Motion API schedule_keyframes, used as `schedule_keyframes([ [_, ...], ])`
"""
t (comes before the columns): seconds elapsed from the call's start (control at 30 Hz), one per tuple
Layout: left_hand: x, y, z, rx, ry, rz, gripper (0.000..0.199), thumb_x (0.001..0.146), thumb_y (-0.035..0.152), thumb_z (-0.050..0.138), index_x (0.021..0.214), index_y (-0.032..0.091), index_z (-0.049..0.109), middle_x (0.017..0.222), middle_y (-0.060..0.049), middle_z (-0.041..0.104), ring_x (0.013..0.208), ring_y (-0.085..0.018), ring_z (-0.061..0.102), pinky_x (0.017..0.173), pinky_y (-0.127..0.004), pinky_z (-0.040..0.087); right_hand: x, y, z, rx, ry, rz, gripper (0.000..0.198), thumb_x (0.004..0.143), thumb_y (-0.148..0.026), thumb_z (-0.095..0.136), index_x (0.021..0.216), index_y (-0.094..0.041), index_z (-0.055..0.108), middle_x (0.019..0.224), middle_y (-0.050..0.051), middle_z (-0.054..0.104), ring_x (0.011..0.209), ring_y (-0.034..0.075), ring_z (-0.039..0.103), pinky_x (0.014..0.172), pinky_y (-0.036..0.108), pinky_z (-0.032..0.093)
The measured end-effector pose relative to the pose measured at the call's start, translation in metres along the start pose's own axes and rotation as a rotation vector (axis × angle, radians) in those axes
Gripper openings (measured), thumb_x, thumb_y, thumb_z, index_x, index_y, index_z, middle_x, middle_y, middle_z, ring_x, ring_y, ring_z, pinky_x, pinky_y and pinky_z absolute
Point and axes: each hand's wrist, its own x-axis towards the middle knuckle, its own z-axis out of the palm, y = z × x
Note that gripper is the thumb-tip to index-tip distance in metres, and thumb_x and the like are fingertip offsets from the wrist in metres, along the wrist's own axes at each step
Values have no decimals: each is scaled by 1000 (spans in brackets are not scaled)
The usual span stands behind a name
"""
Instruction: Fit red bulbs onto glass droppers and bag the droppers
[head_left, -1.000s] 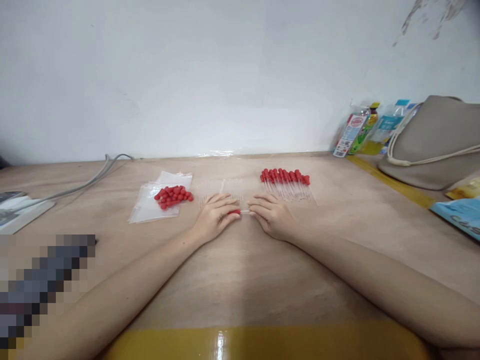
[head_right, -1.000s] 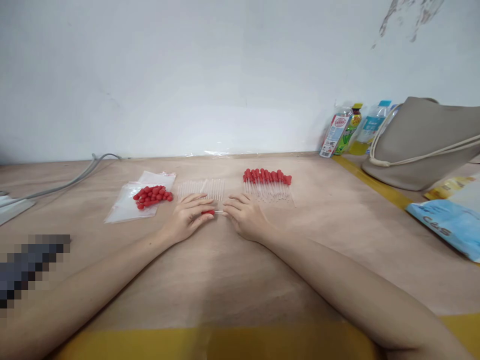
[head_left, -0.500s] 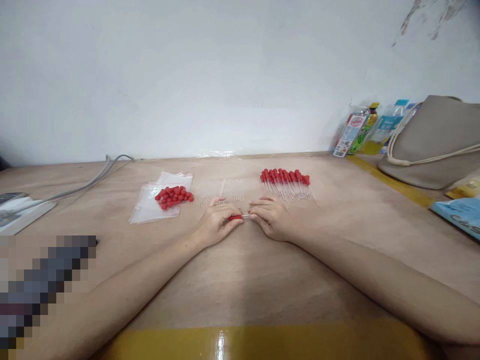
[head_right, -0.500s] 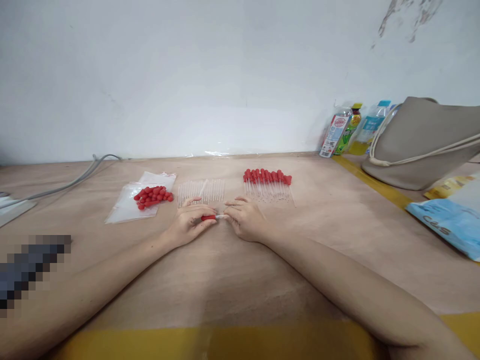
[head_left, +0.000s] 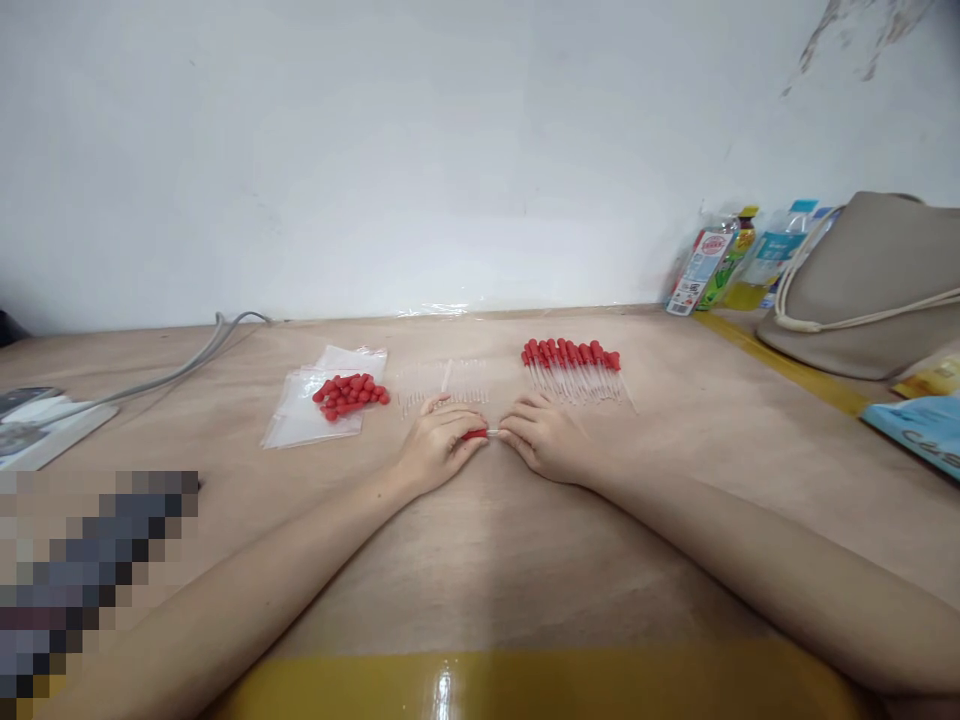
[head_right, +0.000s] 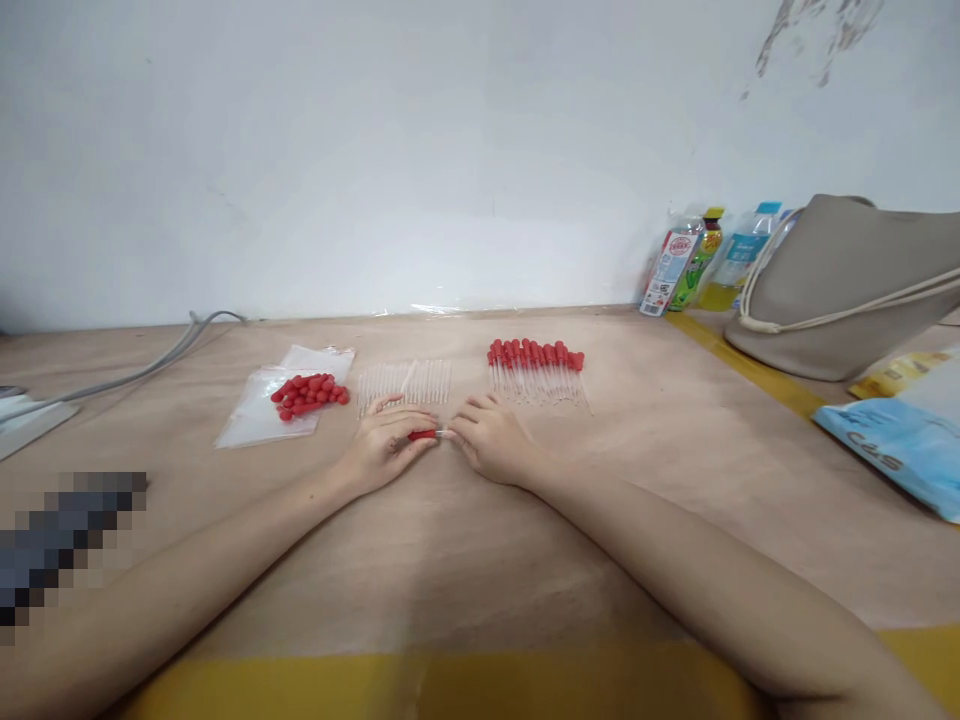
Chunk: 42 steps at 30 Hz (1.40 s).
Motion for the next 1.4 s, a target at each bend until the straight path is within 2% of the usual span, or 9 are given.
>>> schedule_keyframes([
  [0.1,-2,-2,-1,14,15,-81,19,82,26,54,101,21,58,99,-4,66,97,-18,59,95,-40,34,1,1,-10,-89,-60,77,27,88,-28,43,77,-16,65,81,7,61,77,17,50,69,30,34],
  [0.2,-4,-3,-1,-17,27,-154,29,81,26,55,109,19,54,104,-7,63,97,-20,58,85,-36,44,5,11,-20,-75,-95,292,27,88,-27,41,80,-16,64,80,7,58,71,14,50,63,27,34],
  [0.33,-5,-4,0,-116,-69,-160,19,84,23,49,99,18,59,100,-6,65,91,-18,61,81,-33,49,24,36,-23,-70,-87,600,31,85,-26,40,69,-15,64,72,7,60,66,15,53,61,26,35],
  [0.4,-5,-5,0,-144,-108,-152,18,85,23,48,94,18,62,99,-6,66,90,-17,62,82,-33,49,38,46,-19,-74,-145,718,33,83,-27,41,63,-15,64,65,7,61,65,17,55,61,27,37],
  [0.6,-6,-5,1,-144,-105,-150,19,84,24,49,95,18,64,98,-6,67,91,-18,63,83,-33,50,67,59,6,-119,-198,1027,27,78,-32,47,89,-16,66,89,12,65,87,25,60,67,31,43],
  [0.77,-6,-5,1,-159,-99,-153,19,84,24,50,95,18,64,98,-5,67,91,-17,63,83,-33,50,66,61,17,-177,-216,1044,26,75,-29,50,92,-14,64,94,14,64,87,27,61,68,36,45],
  [0.93,-6,-6,1,-158,-102,-137,19,84,23,50,95,17,64,97,-6,67,90,-17,63,83,-32,50,63,60,15,-200,-233,1027,29,77,-35,50,91,-14,66,94,15,64,89,27,60,71,35,44],
  [1.17,-5,-5,-1,-160,-108,-124,19,85,22,49,95,18,63,97,-5,67,90,-17,62,82,-32,50,76,39,22,-154,-205,944,36,80,-41,44,94,-16,66,91,15,66,88,27,61,70,36,45],
  [1.4,-5,-4,-1,-162,-107,-114,19,85,22,47,94,18,63,96,-5,67,89,-17,62,82,-32,50,94,26,33,-59,-310,968,30,76,-34,51,95,-15,65,99,16,65,95,27,60,72,34,46],
])
